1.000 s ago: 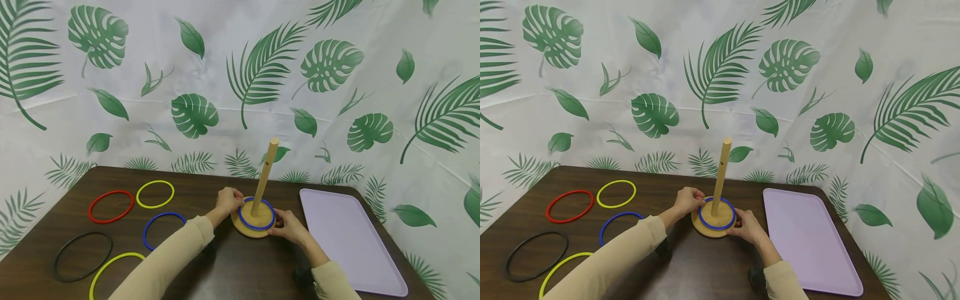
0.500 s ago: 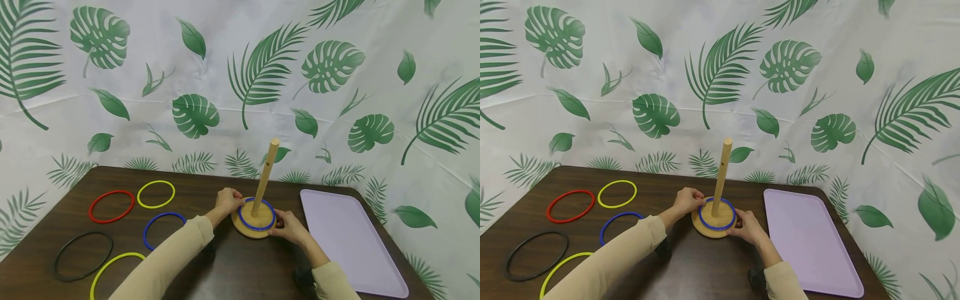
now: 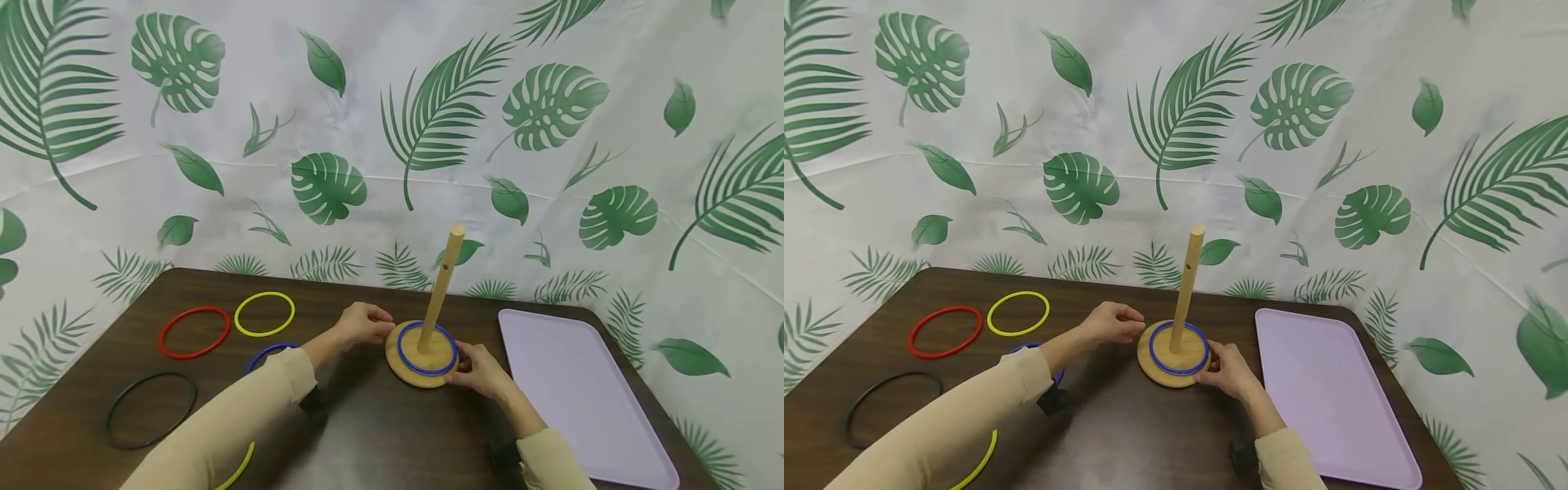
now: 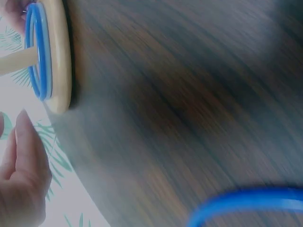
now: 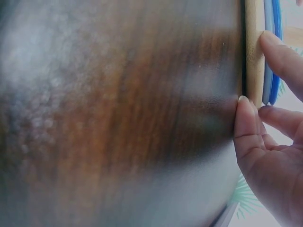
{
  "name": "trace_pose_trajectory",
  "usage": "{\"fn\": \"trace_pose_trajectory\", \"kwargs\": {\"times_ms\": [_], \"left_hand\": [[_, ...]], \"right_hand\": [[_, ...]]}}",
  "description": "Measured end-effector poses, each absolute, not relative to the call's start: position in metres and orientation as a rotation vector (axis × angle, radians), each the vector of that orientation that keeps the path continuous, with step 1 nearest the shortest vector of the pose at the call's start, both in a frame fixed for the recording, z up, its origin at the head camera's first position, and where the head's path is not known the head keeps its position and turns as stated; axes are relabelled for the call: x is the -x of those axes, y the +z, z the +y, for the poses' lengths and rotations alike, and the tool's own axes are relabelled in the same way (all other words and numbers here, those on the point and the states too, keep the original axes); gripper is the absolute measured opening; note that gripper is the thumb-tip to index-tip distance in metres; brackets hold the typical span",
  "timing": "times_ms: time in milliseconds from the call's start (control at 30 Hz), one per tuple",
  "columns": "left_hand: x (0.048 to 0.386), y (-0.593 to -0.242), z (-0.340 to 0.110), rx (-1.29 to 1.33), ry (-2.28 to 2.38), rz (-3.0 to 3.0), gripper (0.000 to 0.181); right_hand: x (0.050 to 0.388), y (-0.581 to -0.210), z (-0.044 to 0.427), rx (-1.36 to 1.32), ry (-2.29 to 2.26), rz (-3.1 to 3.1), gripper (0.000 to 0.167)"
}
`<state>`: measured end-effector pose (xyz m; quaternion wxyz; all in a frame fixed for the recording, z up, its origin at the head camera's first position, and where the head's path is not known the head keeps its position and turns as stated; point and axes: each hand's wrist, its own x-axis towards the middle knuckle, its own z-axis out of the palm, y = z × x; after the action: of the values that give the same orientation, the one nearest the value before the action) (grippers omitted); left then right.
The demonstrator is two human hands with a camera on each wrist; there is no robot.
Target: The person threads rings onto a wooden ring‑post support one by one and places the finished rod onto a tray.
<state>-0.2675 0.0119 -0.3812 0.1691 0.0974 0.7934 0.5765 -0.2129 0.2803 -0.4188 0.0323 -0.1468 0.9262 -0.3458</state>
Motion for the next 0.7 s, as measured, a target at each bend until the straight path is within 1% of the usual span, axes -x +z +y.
{"fn": "trace_pose_trajectory", "kwargs": {"times_ms": [200,700], "left_hand": [[0.259,-0.373,-0.019,-0.386,1.543,2.166,0.025],[0.24,-0.368,-0.091,-0.507,1.345,2.124,0.029]], "right_hand": [[0.214,-0.418,0.28,0.489,-1.044,2.851,0.069],[0.216,-0.42,0.283,0.552,-1.062,2.838,0.068]]}}
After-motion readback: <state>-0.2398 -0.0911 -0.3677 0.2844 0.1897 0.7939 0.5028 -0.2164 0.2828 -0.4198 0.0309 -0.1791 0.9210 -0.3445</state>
